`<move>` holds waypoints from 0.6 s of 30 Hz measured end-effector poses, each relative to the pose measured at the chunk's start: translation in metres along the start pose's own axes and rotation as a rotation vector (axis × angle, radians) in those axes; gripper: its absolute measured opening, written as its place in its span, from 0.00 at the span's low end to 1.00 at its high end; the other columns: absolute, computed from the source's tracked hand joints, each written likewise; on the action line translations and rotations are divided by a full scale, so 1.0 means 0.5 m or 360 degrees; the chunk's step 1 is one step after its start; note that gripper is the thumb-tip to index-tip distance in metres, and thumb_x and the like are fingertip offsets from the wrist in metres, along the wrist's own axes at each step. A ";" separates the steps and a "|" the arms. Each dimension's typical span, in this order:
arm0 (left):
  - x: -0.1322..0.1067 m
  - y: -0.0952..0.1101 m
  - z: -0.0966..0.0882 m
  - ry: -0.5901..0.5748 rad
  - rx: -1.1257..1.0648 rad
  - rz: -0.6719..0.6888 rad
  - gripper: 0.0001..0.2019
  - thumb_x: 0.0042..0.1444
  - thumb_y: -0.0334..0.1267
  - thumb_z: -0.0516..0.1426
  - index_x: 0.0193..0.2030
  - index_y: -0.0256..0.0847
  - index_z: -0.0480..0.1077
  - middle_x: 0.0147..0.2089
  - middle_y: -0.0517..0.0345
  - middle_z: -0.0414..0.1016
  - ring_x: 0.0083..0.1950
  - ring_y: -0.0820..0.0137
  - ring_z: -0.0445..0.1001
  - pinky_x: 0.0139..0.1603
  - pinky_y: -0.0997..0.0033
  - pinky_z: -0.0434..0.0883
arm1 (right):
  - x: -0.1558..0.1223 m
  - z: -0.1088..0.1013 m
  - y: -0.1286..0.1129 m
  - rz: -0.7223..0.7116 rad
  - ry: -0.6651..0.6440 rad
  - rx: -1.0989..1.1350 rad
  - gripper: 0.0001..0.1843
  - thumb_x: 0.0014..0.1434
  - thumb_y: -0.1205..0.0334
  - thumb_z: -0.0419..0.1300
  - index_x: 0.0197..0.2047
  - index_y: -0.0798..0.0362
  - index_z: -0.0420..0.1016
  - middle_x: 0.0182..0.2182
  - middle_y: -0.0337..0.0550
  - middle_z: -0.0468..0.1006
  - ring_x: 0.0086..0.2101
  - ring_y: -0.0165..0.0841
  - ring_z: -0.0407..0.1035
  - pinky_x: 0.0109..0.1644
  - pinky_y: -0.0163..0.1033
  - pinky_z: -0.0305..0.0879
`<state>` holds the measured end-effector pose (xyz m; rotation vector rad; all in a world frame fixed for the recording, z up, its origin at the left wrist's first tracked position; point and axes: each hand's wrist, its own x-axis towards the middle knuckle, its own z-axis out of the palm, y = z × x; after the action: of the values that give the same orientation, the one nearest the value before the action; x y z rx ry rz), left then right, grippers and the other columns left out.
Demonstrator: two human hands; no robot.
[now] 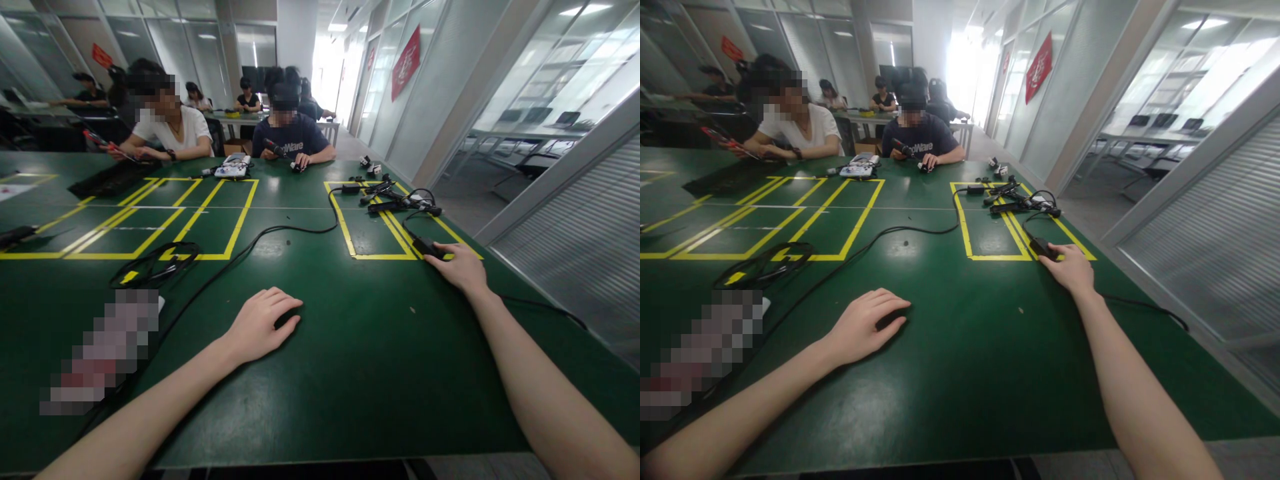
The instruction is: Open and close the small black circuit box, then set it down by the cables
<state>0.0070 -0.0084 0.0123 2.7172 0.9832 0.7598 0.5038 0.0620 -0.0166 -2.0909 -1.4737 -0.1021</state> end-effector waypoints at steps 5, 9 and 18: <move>0.001 0.002 -0.001 -0.0020 0.0004 0.0012 0.11 0.68 0.36 0.58 0.53 0.40 0.77 0.48 0.51 0.84 0.49 0.60 0.81 0.50 0.58 0.77 | -0.003 -0.004 -0.020 0.0182 0.0033 0.0055 0.27 0.55 0.48 0.66 0.53 0.54 0.83 0.47 0.57 0.81 0.47 0.53 0.75 0.48 0.52 0.71; 0.001 0.002 -0.001 -0.0018 -0.0002 0.0017 0.11 0.68 0.36 0.58 0.53 0.39 0.77 0.48 0.51 0.84 0.50 0.60 0.81 0.50 0.57 0.77 | -0.001 -0.003 -0.021 0.0263 0.0078 0.0117 0.25 0.55 0.47 0.66 0.51 0.53 0.84 0.46 0.56 0.83 0.47 0.53 0.76 0.47 0.52 0.71; -0.001 0.001 0.001 -0.0028 -0.0011 0.0008 0.11 0.68 0.37 0.58 0.54 0.41 0.77 0.49 0.51 0.84 0.50 0.60 0.81 0.50 0.59 0.77 | 0.003 -0.001 -0.016 0.0369 0.0229 0.0249 0.20 0.53 0.48 0.66 0.44 0.52 0.83 0.38 0.50 0.85 0.41 0.50 0.77 0.46 0.50 0.71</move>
<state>0.0072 -0.0088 0.0120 2.7163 0.9688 0.7379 0.4973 0.0648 -0.0123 -2.0642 -1.1111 -0.0449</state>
